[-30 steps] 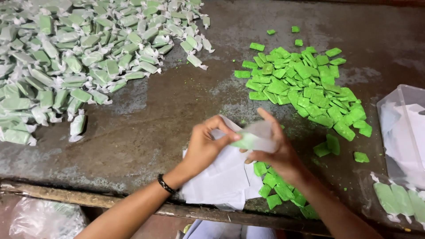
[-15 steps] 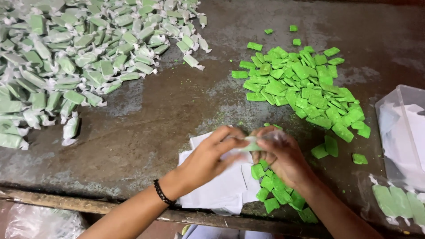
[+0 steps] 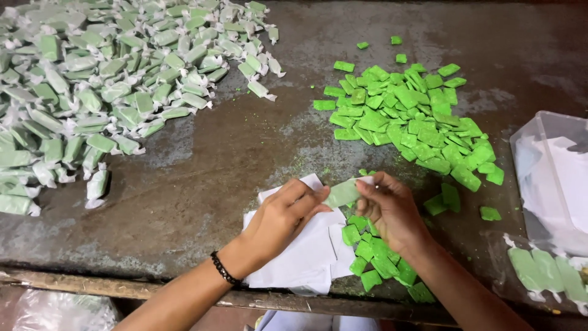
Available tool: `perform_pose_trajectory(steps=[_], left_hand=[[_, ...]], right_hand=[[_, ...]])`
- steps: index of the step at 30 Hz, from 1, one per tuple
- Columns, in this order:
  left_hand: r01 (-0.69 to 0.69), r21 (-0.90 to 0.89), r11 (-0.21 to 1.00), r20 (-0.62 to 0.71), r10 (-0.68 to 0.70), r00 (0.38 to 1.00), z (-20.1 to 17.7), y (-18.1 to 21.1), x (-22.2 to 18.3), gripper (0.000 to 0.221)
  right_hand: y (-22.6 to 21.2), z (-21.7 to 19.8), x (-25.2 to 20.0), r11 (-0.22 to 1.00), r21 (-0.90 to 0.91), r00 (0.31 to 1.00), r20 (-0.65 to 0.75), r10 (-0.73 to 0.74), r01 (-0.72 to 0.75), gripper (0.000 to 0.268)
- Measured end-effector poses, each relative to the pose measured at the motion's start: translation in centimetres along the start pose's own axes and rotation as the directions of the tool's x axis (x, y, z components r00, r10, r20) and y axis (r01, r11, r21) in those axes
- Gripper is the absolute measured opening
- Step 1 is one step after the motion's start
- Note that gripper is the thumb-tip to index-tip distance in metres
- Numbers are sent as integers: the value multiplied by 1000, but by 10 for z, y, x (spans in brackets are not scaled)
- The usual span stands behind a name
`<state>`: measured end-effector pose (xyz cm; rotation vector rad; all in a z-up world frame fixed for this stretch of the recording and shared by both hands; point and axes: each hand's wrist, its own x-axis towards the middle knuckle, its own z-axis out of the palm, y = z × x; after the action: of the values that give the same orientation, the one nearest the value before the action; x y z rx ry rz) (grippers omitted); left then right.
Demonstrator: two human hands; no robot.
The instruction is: Wrapping small green rectangular items individually in white paper sheets at a fast pace.
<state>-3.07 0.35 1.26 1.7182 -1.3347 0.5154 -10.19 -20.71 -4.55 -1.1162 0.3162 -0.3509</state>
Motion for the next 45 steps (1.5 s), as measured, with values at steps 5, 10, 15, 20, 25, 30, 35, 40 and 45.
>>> perform_pose_trajectory(steps=[5, 10, 15, 20, 25, 30, 35, 40, 45], left_hand=[[514, -552, 657, 205, -490, 847, 13, -14, -2, 23], [519, -669, 531, 286, -461, 840, 20, -16, -3, 20], [-94, 146, 985, 232, 58, 971, 35, -8, -11, 10], [473, -384, 793, -162, -562, 811, -21, -24, 12, 32], [389, -65, 919, 167, -375, 912, -11, -64, 3, 40], [608, 268, 748, 297, -664, 686, -2, -82, -13, 21], [560, 320, 764, 359, -645, 675, -2, -87, -17, 33], [577, 355, 735, 406, -678, 613, -3, -87, -12, 14], [337, 43, 941, 292, -334, 896, -4, -81, -9, 19]], right_hand=[[-4, -4, 0, 997, 67, 994, 101, 28, -35, 10], [-28, 13, -7, 998, 70, 994, 107, -16, 9, 18], [-40, 19, -9, 950, -79, 953, -61, 298, -302, 20], [-88, -9, -21, 509, -856, 969, -44, -245, 90, 25], [-113, -69, -12, -57, -964, 886, -214, -411, -259, 38], [-91, -86, 5, -191, -947, 963, -236, -131, -258, 42], [-77, -45, 0, 45, -997, 982, 54, -181, 63, 35], [-71, -15, -8, 160, -931, 929, 287, -233, 327, 20], [-61, 2, -12, 429, -751, 865, 423, -271, 502, 19]])
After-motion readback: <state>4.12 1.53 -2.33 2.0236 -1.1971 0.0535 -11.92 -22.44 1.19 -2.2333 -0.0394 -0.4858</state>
